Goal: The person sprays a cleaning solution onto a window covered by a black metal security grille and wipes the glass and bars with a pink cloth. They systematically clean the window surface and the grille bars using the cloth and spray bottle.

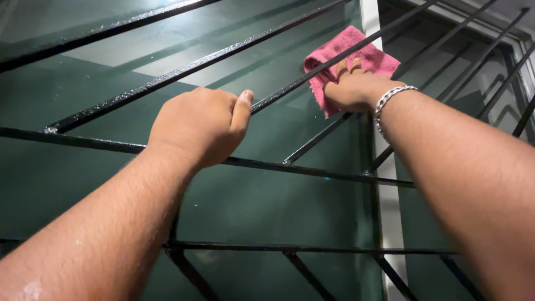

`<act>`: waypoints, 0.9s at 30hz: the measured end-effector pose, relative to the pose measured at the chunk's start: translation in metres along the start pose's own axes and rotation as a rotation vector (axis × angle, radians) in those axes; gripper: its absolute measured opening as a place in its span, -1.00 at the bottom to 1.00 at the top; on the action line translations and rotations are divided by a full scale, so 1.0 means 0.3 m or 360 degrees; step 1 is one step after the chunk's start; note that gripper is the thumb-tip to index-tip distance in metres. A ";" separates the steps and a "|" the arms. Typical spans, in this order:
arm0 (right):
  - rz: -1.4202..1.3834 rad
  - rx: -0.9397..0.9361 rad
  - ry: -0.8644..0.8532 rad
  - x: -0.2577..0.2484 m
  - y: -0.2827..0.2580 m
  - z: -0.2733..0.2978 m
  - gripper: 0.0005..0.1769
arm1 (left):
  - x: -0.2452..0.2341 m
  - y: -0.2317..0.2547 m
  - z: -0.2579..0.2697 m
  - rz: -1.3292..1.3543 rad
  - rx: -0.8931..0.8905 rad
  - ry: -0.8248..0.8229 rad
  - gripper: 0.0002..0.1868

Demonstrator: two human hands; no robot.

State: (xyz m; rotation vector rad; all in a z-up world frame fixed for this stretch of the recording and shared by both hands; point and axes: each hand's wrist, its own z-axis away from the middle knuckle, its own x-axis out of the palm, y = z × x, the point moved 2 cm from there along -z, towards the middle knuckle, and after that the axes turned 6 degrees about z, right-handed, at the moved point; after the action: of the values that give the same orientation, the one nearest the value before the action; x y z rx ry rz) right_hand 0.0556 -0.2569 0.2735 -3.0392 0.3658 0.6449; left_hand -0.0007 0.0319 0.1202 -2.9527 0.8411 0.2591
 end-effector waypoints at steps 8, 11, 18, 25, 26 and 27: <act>0.0021 -0.0546 0.0191 0.037 -0.173 0.096 -0.22 | 0.016 -0.050 -0.036 0.0266 -0.0199 0.0087 -0.40; 0.0379 -0.1048 0.0384 0.038 -0.245 0.179 -0.39 | 0.013 -0.065 -0.053 0.0362 -0.0358 0.0124 -0.40; -0.0042 -0.1401 0.0344 0.042 -0.389 0.412 -0.46 | -0.018 -0.053 -0.035 0.0448 -0.0431 0.0167 -0.40; -0.0215 -0.1500 0.0312 0.022 -0.388 0.457 -0.47 | -0.016 -0.063 -0.030 0.0411 -0.0298 0.0369 -0.46; -0.0146 -0.1563 0.0459 0.020 -0.365 0.427 -0.46 | -0.010 -0.063 -0.028 0.0408 -0.0290 0.0373 -0.46; -0.0077 -0.1624 0.0605 0.015 -0.342 0.390 -0.45 | -0.008 -0.063 -0.029 0.0380 -0.0282 0.0362 -0.44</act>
State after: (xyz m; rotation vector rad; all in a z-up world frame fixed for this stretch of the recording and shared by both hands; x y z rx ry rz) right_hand 0.0364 -0.1510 0.1610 -4.1380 -0.1000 0.2705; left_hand 0.0084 0.0484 0.1295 -3.0836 1.2645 0.0064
